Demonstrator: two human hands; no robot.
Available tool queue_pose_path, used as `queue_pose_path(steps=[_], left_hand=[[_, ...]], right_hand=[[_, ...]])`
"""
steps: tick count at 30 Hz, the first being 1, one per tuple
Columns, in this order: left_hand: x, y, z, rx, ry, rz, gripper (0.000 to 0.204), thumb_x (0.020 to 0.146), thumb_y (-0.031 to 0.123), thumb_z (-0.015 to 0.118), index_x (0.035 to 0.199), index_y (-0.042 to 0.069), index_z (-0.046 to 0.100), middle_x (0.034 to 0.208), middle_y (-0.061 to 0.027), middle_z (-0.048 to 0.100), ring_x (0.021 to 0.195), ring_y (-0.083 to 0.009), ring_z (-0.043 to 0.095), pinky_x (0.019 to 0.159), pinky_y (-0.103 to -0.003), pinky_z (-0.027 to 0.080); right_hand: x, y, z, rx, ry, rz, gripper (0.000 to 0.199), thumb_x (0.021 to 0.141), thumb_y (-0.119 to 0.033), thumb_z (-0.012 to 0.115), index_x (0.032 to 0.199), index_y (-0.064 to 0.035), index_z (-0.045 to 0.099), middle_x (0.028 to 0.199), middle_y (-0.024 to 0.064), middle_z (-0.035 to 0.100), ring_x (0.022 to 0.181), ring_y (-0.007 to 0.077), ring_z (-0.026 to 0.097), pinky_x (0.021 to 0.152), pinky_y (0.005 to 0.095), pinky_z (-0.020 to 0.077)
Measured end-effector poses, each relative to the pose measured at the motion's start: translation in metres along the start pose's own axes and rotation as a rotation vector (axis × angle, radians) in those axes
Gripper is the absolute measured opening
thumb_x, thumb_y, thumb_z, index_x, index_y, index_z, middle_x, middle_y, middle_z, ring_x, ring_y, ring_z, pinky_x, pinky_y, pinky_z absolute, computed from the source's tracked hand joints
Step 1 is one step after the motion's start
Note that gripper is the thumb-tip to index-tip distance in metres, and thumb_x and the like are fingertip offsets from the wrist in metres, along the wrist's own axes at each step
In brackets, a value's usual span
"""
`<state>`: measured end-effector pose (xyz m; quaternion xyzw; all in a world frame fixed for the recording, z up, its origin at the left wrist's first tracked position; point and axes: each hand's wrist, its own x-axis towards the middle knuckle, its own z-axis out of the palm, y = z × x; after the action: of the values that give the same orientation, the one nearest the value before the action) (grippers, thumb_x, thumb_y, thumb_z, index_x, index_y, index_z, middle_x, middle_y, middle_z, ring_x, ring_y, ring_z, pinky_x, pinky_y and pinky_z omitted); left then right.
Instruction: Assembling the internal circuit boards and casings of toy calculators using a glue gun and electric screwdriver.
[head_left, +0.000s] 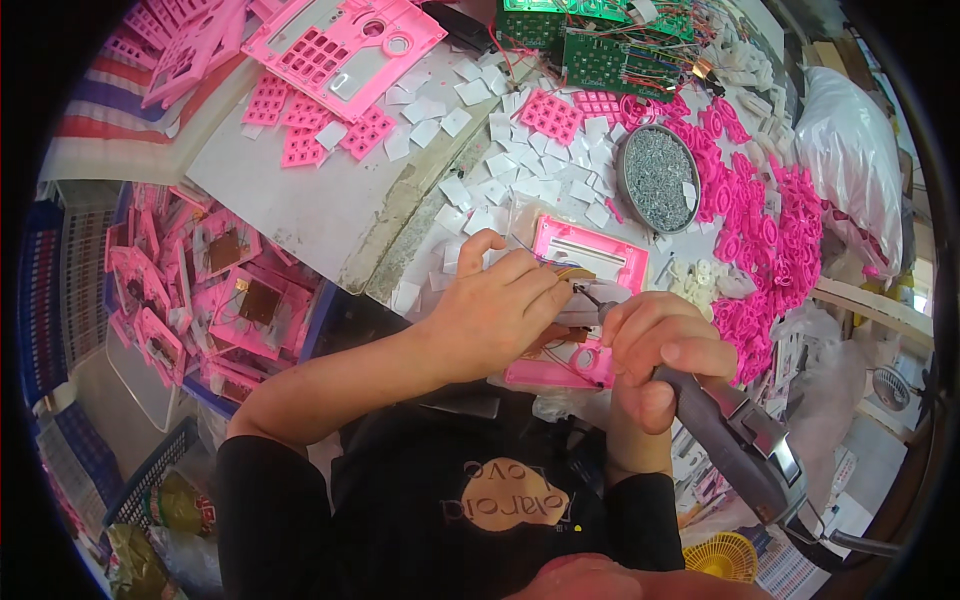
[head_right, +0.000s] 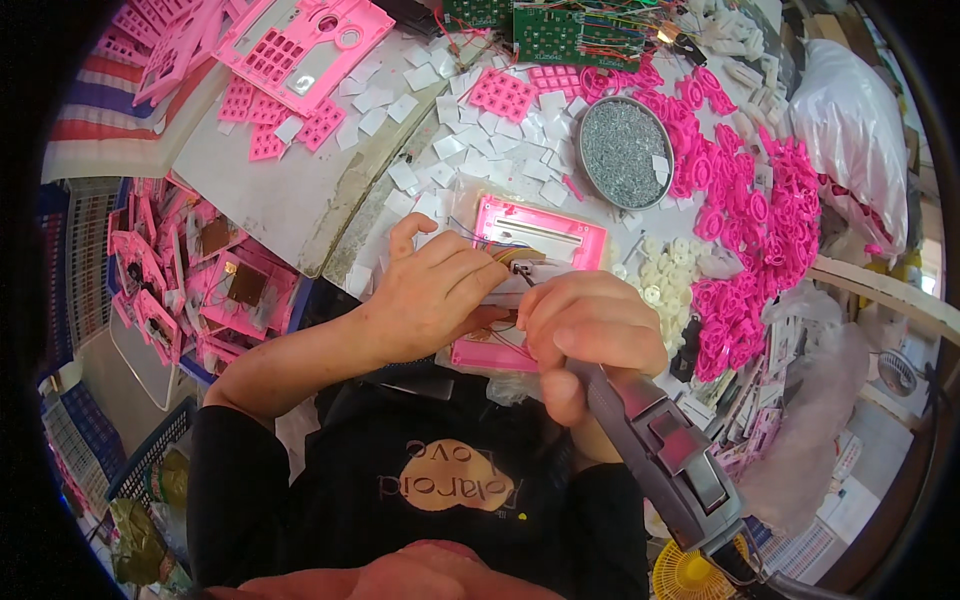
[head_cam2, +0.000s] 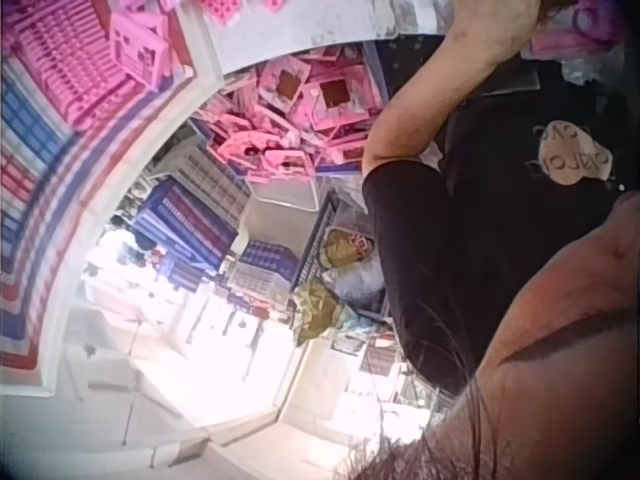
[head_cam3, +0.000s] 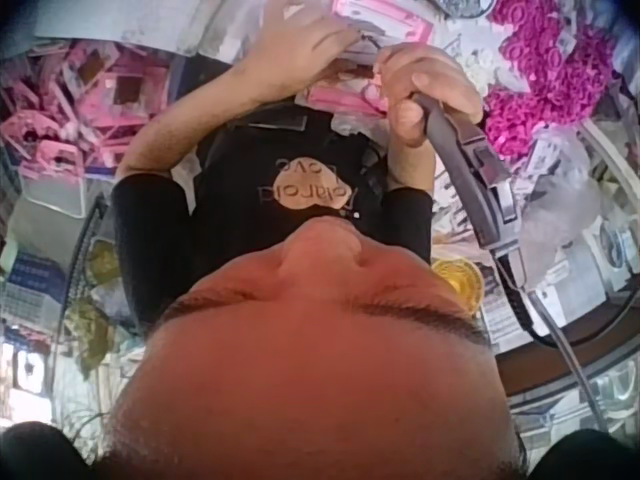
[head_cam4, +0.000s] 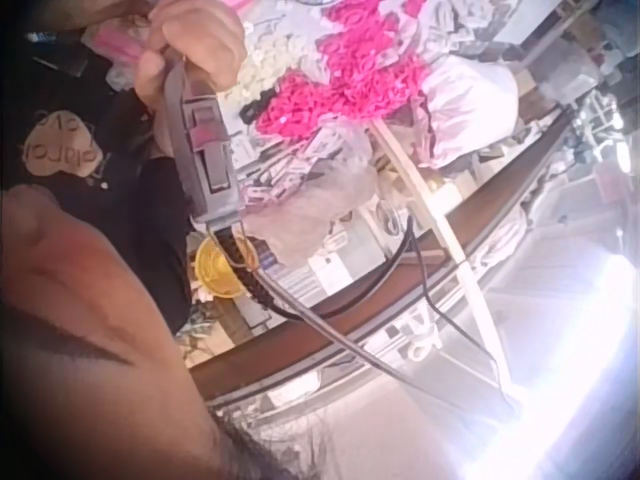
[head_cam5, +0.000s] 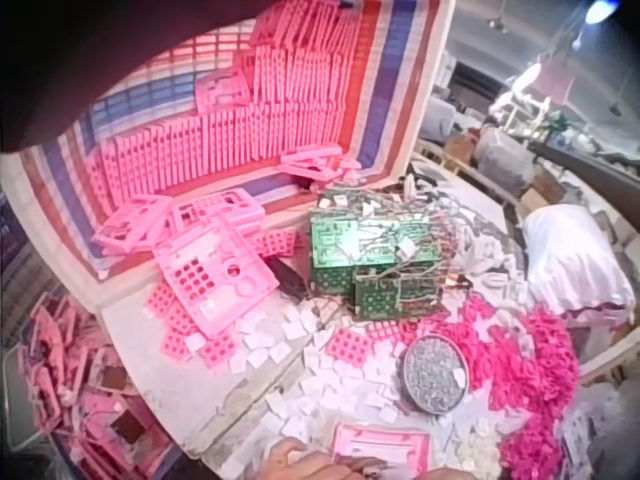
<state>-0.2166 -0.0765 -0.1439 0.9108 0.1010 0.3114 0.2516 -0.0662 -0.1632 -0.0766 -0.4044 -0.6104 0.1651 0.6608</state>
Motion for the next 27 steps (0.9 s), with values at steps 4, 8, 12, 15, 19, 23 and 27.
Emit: queue_pose_path(steps=[4,8,12,15,19,23,27], left_hand=[[-0.002,-0.001,0.002,0.006,0.002,0.019,0.054,0.063,0.028,0.081,0.109,0.009,0.061,0.097,0.0002,0.062,0.090,-0.0185,0.058,0.090,-0.046,0.029],[-0.004,-0.004,0.005,0.020,0.000,0.030,0.050,0.063,0.026,0.080,0.106,0.009,0.062,0.094,0.0004,0.061,0.088,-0.0184,0.057,0.089,-0.046,0.029],[0.000,0.000,0.002,0.011,0.019,0.022,0.027,0.074,0.025,0.072,0.094,0.007,0.065,0.087,0.0000,0.057,0.087,-0.0159,0.055,0.090,-0.044,0.032],[-0.003,-0.002,0.004,-0.017,-0.090,-0.043,0.044,0.065,0.024,0.080,0.103,0.012,0.063,0.096,0.0011,0.061,0.091,-0.0183,0.057,0.089,-0.047,0.029],[0.005,-0.003,-0.002,0.036,-0.051,-0.008,0.042,0.069,0.029,0.079,0.105,0.014,0.063,0.102,0.0017,0.061,0.101,-0.0186,0.056,0.095,-0.050,0.027],[0.007,-0.008,0.000,0.055,-0.110,0.011,0.043,0.072,0.034,0.078,0.107,0.014,0.062,0.108,-0.0008,0.059,0.108,-0.0198,0.053,0.102,-0.054,0.023],[0.008,-0.009,0.000,-0.136,-0.116,-0.128,0.055,0.072,0.033,0.081,0.115,0.009,0.056,0.108,-0.0054,0.058,0.110,-0.0250,0.051,0.104,-0.053,0.024]], right_hand=[[0.000,-0.003,-0.002,0.009,-0.016,0.049,0.027,0.091,-0.023,0.066,0.103,-0.0062,0.050,0.058,0.0017,0.052,0.048,0.0162,0.051,0.048,0.0318,0.0479],[0.005,-0.002,-0.006,0.031,-0.084,0.131,0.019,0.083,-0.008,0.068,0.097,-0.0032,0.057,0.066,0.0066,0.060,0.061,0.0231,0.063,0.062,0.0355,0.0545],[0.017,0.000,-0.006,0.003,-0.143,0.220,0.015,0.077,-0.001,0.069,0.088,-0.0017,0.059,0.071,0.0083,0.063,0.064,0.0243,0.065,0.062,0.0318,0.0538],[0.012,0.000,-0.015,0.168,-0.146,0.358,0.020,0.072,-0.005,0.073,0.087,-0.0008,0.061,0.072,0.0078,0.063,0.069,0.0226,0.064,0.069,0.0324,0.0534],[0.013,-0.011,-0.018,0.357,0.109,0.493,0.046,0.068,-0.011,0.081,0.109,-0.0010,0.062,0.094,0.0096,0.064,0.090,0.0209,0.060,0.081,0.0353,0.0508],[-0.020,-0.002,-0.047,-0.488,-0.324,0.436,0.052,0.069,-0.009,0.081,0.118,-0.0060,0.063,0.103,0.0098,0.064,0.096,0.0277,0.058,0.080,0.0388,0.0503],[-0.024,0.002,-0.065,-0.769,-0.503,0.162,0.052,0.068,-0.010,0.080,0.117,-0.0084,0.064,0.098,0.0091,0.063,0.089,0.0320,0.058,0.076,0.0383,0.0508]])
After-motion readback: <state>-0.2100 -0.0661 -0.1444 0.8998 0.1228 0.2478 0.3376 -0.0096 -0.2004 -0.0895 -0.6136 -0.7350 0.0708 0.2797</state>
